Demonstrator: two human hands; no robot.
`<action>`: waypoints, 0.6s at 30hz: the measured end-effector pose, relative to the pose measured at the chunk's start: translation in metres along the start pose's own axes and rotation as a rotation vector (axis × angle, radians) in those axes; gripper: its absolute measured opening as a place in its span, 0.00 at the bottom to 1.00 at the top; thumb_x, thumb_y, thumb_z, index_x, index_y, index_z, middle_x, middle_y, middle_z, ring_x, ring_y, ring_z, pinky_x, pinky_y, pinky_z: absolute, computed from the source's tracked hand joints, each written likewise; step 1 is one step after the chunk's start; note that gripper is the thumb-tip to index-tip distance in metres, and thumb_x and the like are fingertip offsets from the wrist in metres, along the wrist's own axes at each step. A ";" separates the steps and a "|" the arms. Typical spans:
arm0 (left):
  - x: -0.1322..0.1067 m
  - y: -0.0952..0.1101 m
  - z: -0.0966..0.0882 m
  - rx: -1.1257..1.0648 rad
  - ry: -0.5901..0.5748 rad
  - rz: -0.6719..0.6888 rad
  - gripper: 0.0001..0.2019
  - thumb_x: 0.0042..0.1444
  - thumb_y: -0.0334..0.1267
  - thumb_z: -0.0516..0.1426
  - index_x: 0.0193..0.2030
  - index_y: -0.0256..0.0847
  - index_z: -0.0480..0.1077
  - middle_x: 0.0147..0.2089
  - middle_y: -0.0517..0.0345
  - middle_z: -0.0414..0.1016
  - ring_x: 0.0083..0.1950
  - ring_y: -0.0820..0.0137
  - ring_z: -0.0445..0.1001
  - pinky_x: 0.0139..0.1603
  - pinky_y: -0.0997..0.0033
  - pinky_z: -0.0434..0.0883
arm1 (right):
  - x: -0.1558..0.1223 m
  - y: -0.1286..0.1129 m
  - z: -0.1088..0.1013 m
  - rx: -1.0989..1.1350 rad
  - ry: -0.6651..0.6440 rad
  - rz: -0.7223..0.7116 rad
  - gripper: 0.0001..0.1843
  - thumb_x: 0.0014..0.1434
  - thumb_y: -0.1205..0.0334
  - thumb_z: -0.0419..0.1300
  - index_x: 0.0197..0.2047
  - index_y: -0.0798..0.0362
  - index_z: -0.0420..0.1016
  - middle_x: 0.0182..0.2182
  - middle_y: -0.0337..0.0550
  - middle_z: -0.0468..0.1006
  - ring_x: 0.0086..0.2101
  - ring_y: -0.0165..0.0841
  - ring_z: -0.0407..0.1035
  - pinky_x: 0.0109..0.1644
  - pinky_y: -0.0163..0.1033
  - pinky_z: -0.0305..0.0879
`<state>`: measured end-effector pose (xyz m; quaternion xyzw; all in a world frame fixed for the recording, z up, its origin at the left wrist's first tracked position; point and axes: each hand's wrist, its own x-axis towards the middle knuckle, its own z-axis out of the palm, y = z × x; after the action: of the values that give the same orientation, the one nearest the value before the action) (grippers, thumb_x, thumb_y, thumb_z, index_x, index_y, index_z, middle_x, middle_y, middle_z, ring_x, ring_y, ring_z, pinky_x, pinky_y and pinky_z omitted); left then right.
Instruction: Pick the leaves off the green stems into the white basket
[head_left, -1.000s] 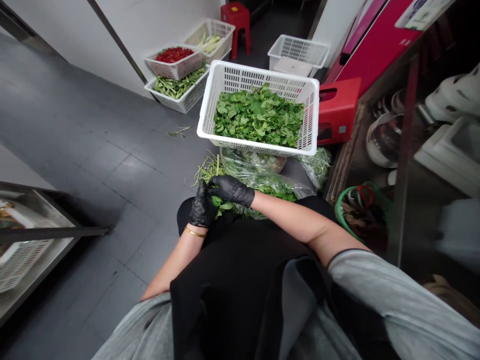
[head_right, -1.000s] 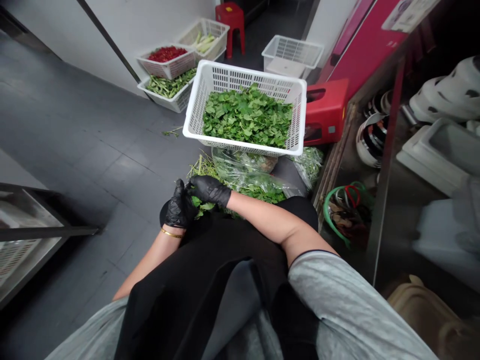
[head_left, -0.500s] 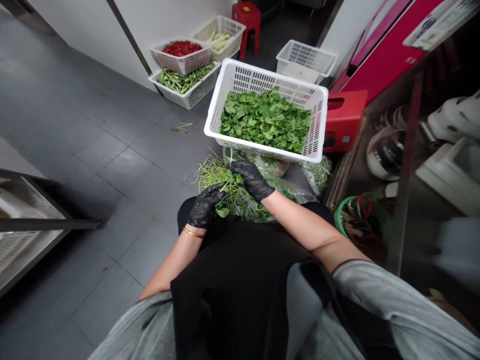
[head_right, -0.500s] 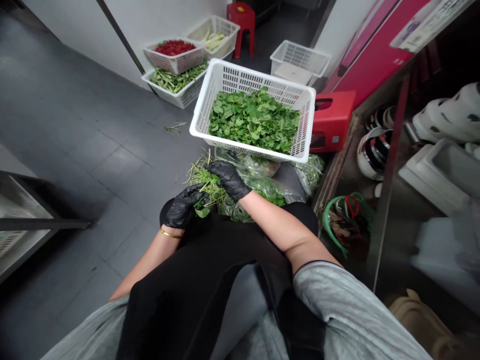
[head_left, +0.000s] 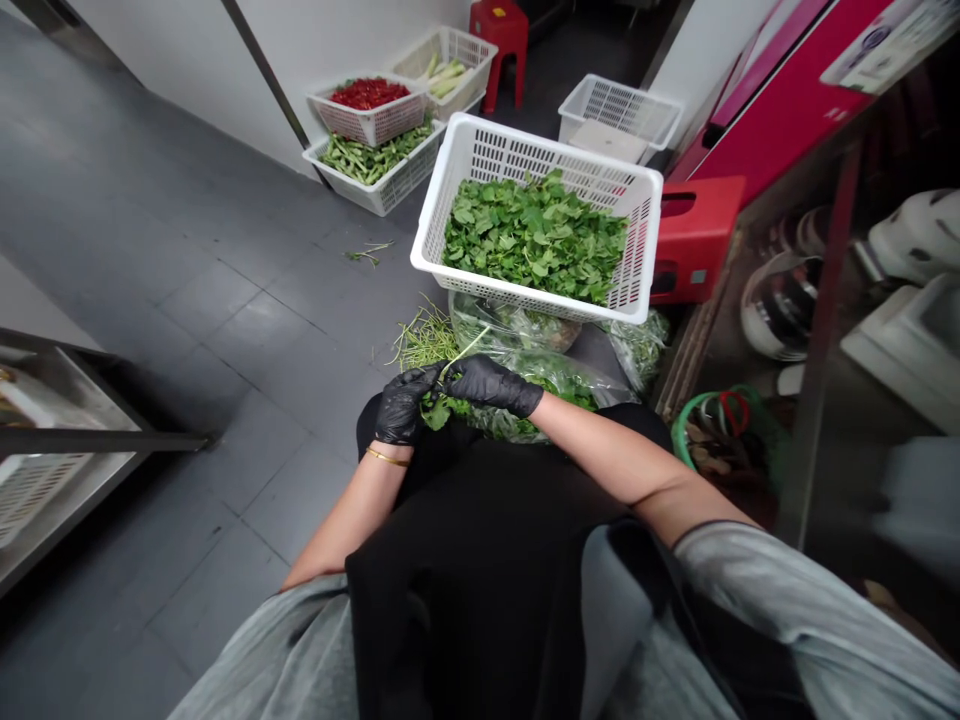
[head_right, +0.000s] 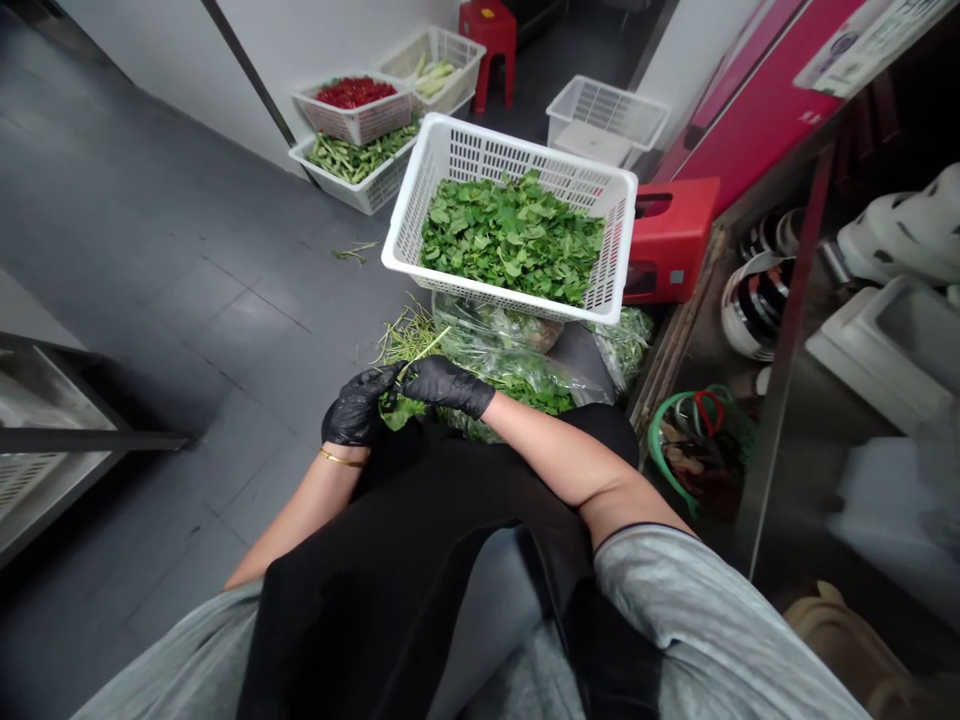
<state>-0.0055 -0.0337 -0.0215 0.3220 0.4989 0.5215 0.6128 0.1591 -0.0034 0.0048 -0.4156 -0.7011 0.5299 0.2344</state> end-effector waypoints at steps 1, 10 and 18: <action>-0.001 -0.003 0.000 -0.035 0.012 -0.013 0.12 0.39 0.42 0.73 0.30 0.40 0.82 0.28 0.59 0.79 0.34 0.68 0.77 0.36 0.70 0.72 | 0.000 0.001 0.002 0.017 -0.017 0.018 0.08 0.53 0.63 0.64 0.35 0.57 0.83 0.33 0.42 0.83 0.37 0.33 0.74 0.45 0.36 0.68; 0.003 0.008 -0.013 -0.428 0.112 -0.173 0.11 0.51 0.34 0.67 0.43 0.38 0.80 0.29 0.60 0.79 0.21 0.79 0.69 0.20 0.80 0.65 | 0.000 0.009 -0.028 0.450 0.397 0.000 0.07 0.52 0.58 0.61 0.27 0.53 0.74 0.28 0.39 0.73 0.31 0.31 0.66 0.40 0.37 0.67; -0.013 0.018 -0.001 -0.381 -0.093 -0.211 0.19 0.48 0.29 0.68 0.49 0.37 0.75 0.34 0.56 0.82 0.23 0.77 0.72 0.23 0.79 0.69 | 0.000 0.022 -0.005 0.580 0.199 0.113 0.12 0.50 0.54 0.66 0.25 0.53 0.73 0.26 0.37 0.73 0.29 0.30 0.66 0.38 0.37 0.68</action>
<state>-0.0117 -0.0417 -0.0014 0.1701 0.3935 0.5240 0.7360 0.1702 0.0014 -0.0138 -0.4196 -0.4700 0.6768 0.3808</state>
